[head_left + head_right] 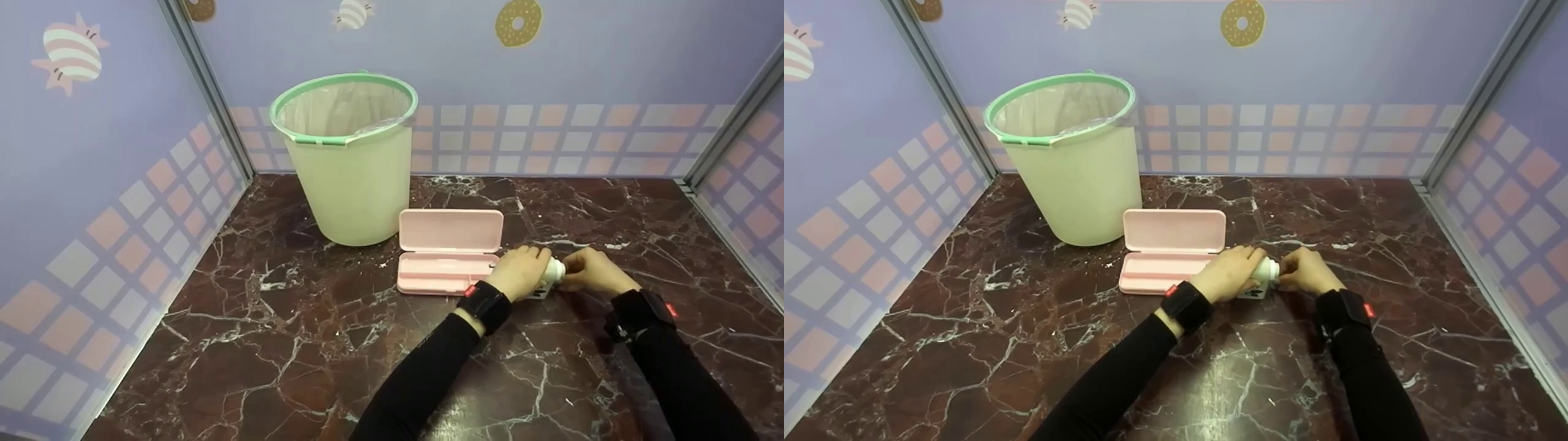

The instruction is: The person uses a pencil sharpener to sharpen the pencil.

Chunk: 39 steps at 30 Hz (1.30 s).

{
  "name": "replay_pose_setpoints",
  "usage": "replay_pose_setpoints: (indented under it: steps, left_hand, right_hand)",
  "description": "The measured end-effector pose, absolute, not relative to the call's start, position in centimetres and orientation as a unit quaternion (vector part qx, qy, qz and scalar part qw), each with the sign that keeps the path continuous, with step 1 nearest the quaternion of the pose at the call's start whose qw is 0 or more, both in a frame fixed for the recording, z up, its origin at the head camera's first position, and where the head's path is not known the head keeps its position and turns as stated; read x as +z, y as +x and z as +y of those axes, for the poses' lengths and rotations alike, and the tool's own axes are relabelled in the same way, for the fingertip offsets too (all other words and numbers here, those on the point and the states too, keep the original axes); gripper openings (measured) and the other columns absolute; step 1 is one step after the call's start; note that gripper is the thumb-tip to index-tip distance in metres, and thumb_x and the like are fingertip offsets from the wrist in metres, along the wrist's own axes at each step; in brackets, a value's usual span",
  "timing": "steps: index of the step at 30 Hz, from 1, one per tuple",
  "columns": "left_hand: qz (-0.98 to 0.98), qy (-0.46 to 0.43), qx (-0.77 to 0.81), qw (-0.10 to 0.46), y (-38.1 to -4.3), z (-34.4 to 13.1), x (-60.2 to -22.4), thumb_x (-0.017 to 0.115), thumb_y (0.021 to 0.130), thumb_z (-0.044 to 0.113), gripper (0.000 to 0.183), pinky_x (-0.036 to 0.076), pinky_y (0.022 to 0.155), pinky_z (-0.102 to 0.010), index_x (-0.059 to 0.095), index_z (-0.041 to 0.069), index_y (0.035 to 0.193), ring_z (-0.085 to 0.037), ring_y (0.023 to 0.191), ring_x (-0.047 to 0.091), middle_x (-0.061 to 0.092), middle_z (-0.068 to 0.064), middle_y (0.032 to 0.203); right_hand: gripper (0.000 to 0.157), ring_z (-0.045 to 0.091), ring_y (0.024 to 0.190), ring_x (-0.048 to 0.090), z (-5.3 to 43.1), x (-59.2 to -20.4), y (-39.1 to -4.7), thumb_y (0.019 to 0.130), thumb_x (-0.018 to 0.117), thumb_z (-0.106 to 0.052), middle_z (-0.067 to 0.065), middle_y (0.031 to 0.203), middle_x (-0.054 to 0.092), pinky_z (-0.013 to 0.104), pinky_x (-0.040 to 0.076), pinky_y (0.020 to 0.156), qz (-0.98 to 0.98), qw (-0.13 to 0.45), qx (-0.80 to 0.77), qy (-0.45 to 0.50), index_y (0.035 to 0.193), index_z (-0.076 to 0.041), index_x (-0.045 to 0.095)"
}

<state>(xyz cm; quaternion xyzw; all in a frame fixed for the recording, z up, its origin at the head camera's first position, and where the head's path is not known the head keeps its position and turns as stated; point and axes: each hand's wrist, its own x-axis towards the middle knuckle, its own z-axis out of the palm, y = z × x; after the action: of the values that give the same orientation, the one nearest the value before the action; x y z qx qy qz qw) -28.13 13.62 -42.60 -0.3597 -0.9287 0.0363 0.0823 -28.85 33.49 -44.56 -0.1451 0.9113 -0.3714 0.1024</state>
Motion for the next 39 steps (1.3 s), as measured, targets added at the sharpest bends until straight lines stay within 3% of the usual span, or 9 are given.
replay_pose_setpoints:
  steps: [6, 12, 16, 21, 25, 30, 35, 39]
  left_hand:
    - [-0.921, -0.384, 0.001, 0.059, -28.5, 13.1, -42.8, 0.062, 0.095, 0.037, 0.053, 0.045, 0.104, -0.024, 0.047, 0.011, 0.139, -0.015, 0.122, 0.057, 0.06, -0.002, 0.132]
    - [-0.911, -0.407, -0.064, 0.028, -28.9, 11.5, -43.0, 0.063, 0.095, 0.033, 0.069, 0.032, 0.118, -0.027, 0.033, 0.007, 0.151, -0.02, 0.139, 0.044, 0.046, -0.008, 0.149]
    - [-0.91, -0.405, -0.088, 0.024, -29.0, 10.2, -43.2, 0.066, 0.093, 0.031, 0.075, 0.03, 0.119, -0.028, 0.029, 0.006, 0.153, -0.022, 0.14, 0.043, 0.045, -0.011, 0.15]
    - [-0.908, -0.402, -0.116, 0.024, -29.0, 8.8, -43.5, 0.067, 0.092, 0.03, 0.076, 0.033, 0.117, -0.027, 0.028, 0.005, 0.153, -0.022, 0.139, 0.045, 0.046, -0.012, 0.149]
    - [-0.912, -0.392, -0.114, 0.033, -29.0, 7.4, -43.5, 0.065, 0.093, 0.034, 0.078, 0.032, 0.118, -0.03, 0.025, 0.007, 0.155, -0.022, 0.141, 0.043, 0.043, -0.011, 0.153]
    - [-0.925, -0.365, -0.055, 0.093, -29.0, 4.9, -43.4, 0.06, 0.093, 0.043, 0.084, 0.024, 0.122, -0.037, 0.019, 0.007, 0.156, -0.023, 0.149, 0.031, 0.031, -0.01, 0.161]
    - [-0.937, -0.325, -0.02, 0.129, -28.9, 1.7, -43.9, 0.053, 0.095, 0.048, 0.085, 0.018, 0.125, -0.038, 0.012, 0.008, 0.158, -0.02, 0.154, 0.015, 0.017, -0.007, 0.165]
    - [-0.943, -0.305, -0.005, 0.136, -28.7, -0.8, -44.7, 0.051, 0.096, 0.049, 0.083, 0.018, 0.124, -0.04, 0.012, 0.009, 0.158, -0.021, 0.154, 0.015, 0.017, -0.007, 0.165]
  right_hand:
    - [0.021, 0.012, 0.065, 0.069, 33.4, -44.5, -28.7, 0.084, 0.071, -0.001, 0.024, 0.089, 0.073, 0.027, 0.059, 0.061, 0.909, 0.106, -0.378, -0.14, 0.097, 0.014, 0.068]
    - [0.028, 0.025, 0.075, 0.072, 33.2, -44.1, -28.6, 0.083, 0.072, 0.001, 0.03, 0.095, 0.071, 0.028, 0.059, 0.063, 0.916, 0.1, -0.36, -0.148, 0.105, 0.016, 0.064]
    - [0.045, 0.034, 0.089, 0.071, 32.8, -43.1, -28.1, 0.076, 0.08, -0.004, 0.03, 0.106, 0.069, 0.032, 0.058, 0.073, 0.928, 0.066, -0.319, -0.181, 0.114, 0.013, 0.062]
    - [0.068, 0.045, 0.108, 0.064, 31.2, -41.5, -27.1, 0.072, 0.083, -0.005, 0.03, 0.124, 0.063, 0.053, 0.054, 0.09, 0.923, 0.04, -0.322, -0.205, 0.131, 0.007, 0.054]
    - [0.064, 0.041, 0.11, 0.063, 29.5, -41.1, -26.7, 0.071, 0.083, -0.004, 0.024, 0.123, 0.065, 0.056, 0.05, 0.094, 0.926, 0.0, -0.303, -0.225, 0.129, 0.003, 0.058]
    - [0.056, 0.04, 0.105, 0.064, 28.1, -41.4, -26.7, 0.069, 0.083, -0.003, 0.023, 0.118, 0.068, 0.056, 0.048, 0.093, 0.931, -0.055, -0.264, -0.244, 0.121, 0.003, 0.063]
    - [0.049, 0.041, 0.105, 0.064, 27.6, -41.9, -26.5, 0.071, 0.081, 0.0, 0.024, 0.115, 0.068, 0.055, 0.049, 0.092, 0.933, -0.075, -0.263, -0.236, 0.118, 0.005, 0.064]
    - [0.048, 0.04, 0.104, 0.065, 27.5, -42.4, -26.4, 0.072, 0.081, 0.0, 0.023, 0.115, 0.069, 0.053, 0.05, 0.09, 0.933, -0.082, -0.267, -0.228, 0.117, 0.004, 0.065]
